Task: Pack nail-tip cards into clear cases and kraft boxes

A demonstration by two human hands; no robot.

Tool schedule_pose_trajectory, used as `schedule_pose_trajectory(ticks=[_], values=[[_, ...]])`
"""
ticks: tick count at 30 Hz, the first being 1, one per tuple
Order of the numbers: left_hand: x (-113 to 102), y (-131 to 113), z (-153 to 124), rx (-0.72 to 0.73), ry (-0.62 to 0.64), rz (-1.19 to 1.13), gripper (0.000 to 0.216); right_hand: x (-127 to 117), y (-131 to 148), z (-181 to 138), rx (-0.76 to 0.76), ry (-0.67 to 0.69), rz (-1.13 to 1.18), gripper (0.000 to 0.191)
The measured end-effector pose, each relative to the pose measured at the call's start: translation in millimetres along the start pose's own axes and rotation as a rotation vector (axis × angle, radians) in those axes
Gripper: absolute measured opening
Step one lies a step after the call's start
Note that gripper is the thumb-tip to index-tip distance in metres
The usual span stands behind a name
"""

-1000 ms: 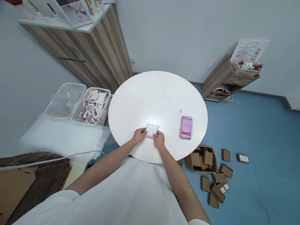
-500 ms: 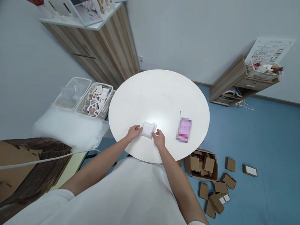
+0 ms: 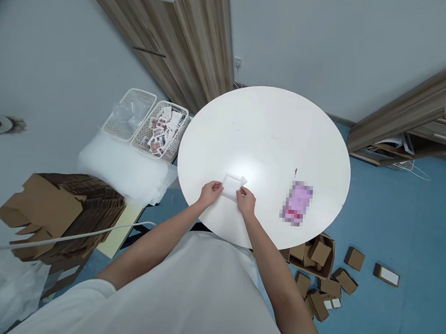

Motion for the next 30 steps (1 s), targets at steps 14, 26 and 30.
schedule_pose_trajectory(ticks=[14,26,30], values=[[-125.5,-1.8,71.6,0.205,-0.034,0.228,0.050,110.6,106.2,58.4,-0.076,0.040,0.126,0.056],[-177.8,-1.6,115.8,0.236,0.016,0.315,0.064,159.8,153.1,87.4,-0.190,0.111,0.095,0.064],[-181.1,-1.8,116.6,0.234,0.030,0.293,0.065,159.6,151.6,90.0,-0.198,0.108,0.037,0.065]])
Point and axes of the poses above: each hand's wrist, its own z-axis towards the middle knuckle, its own x-axis out of the palm, y = z × x, the point moved 2 cm from there along z, towards the middle knuckle, and after that the axes turned 6 degrees about y, right-handed, at the moved point
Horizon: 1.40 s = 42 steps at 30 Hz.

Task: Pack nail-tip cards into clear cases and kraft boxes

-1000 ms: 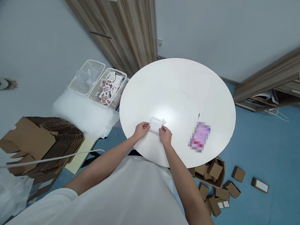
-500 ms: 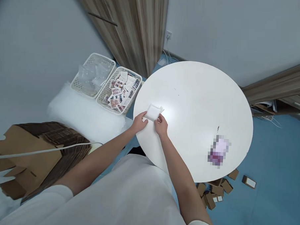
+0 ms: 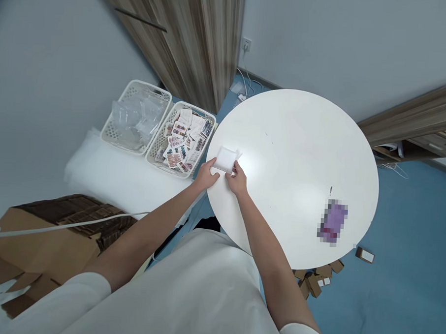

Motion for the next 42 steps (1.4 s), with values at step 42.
schedule_pose_trajectory(ticks=[42], values=[[4.8,6.3,-13.7,-0.103,-0.074,-0.159,0.058,-14.0,-9.8,-58.6,0.231,-0.042,-0.010,0.077]])
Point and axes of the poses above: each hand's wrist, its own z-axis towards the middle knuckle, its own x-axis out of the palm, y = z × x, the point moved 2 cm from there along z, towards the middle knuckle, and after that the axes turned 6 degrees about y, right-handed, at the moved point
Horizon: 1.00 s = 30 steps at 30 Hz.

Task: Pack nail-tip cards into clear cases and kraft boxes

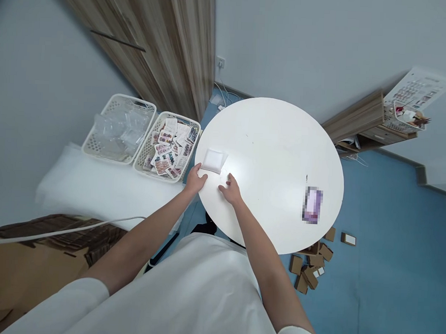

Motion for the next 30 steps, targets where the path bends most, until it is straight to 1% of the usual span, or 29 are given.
schedule_pose_trajectory(ticks=[3,7,9,11,14,16,18,21,24,27,30], values=[[0.0,3.2,-13.7,0.003,-0.015,0.011,0.053,-0.2,-6.0,-15.8,0.017,-0.011,0.008,0.072],[1.2,12.1,-38.3,-0.010,-0.071,0.043,0.050,-1.8,-17.6,-42.9,0.043,0.048,0.019,0.062],[3.9,15.8,-53.4,-0.004,-0.078,0.047,0.048,-3.0,-23.6,-55.8,0.029,0.076,0.006,0.055],[7.6,18.7,-69.7,0.009,-0.039,0.036,0.045,-3.5,-28.5,-65.4,-0.002,0.101,-0.014,0.048],[11.6,24.4,-96.0,-0.010,0.114,-0.025,0.040,-0.7,-32.3,-71.4,-0.061,0.153,-0.058,0.040],[9.7,30.8,-115.4,-0.060,0.200,-0.051,0.041,4.3,-32.2,-71.0,-0.102,0.217,-0.090,0.037],[2.2,39.7,-136.8,-0.135,0.199,-0.024,0.043,10.8,-30.1,-69.3,-0.151,0.297,-0.126,0.036],[-16.9,53.5,-172.8,-0.251,0.101,0.030,0.045,23.6,-23.3,-66.7,-0.244,0.411,-0.174,0.034],[-40.7,61.7,-209.1,-0.302,-0.021,0.041,0.045,44.4,-11.5,-67.2,-0.328,0.483,-0.165,0.032],[-67.6,65.1,-241.4,-0.335,-0.233,0.062,0.043,75.1,6.6,-76.2,-0.417,0.528,-0.162,0.030],[-94.1,68.0,-270.0,-0.366,-0.483,0.100,0.037,108.5,26.8,-94.2,-0.537,0.641,-0.239,0.031]])
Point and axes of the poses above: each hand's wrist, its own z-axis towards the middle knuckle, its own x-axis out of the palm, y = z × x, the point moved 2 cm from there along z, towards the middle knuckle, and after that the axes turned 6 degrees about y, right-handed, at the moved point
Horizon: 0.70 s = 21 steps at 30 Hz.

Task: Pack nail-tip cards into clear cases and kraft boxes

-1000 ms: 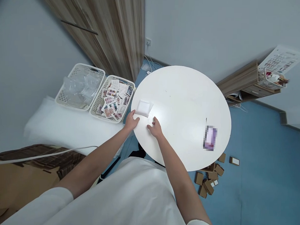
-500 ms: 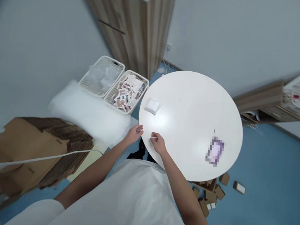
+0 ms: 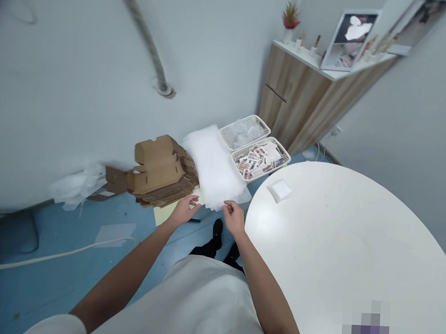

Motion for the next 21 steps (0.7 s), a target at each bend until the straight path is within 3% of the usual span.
schedule_pose_trajectory(ticks=[4,8,12,15,21], values=[[-47.0,20.8,-14.4,-0.034,-0.315,0.092,0.031,32.0,31.0,17.2,-0.132,0.188,-0.176,0.035],[-97.2,49.3,-29.1,-0.198,-0.539,0.259,0.038,60.0,53.1,44.4,-0.247,0.248,-0.406,0.036],[-140.3,80.5,-31.7,-0.387,-0.544,0.355,0.048,94.9,81.1,80.3,-0.366,0.230,-0.593,0.027],[-161.3,104.0,-23.4,-0.462,-0.504,0.392,0.050,122.6,101.9,103.8,-0.393,0.228,-0.683,0.025],[-169.8,141.1,-5.1,-0.360,-0.451,0.409,0.045,161.1,122.0,123.7,-0.350,0.171,-0.951,0.036]])
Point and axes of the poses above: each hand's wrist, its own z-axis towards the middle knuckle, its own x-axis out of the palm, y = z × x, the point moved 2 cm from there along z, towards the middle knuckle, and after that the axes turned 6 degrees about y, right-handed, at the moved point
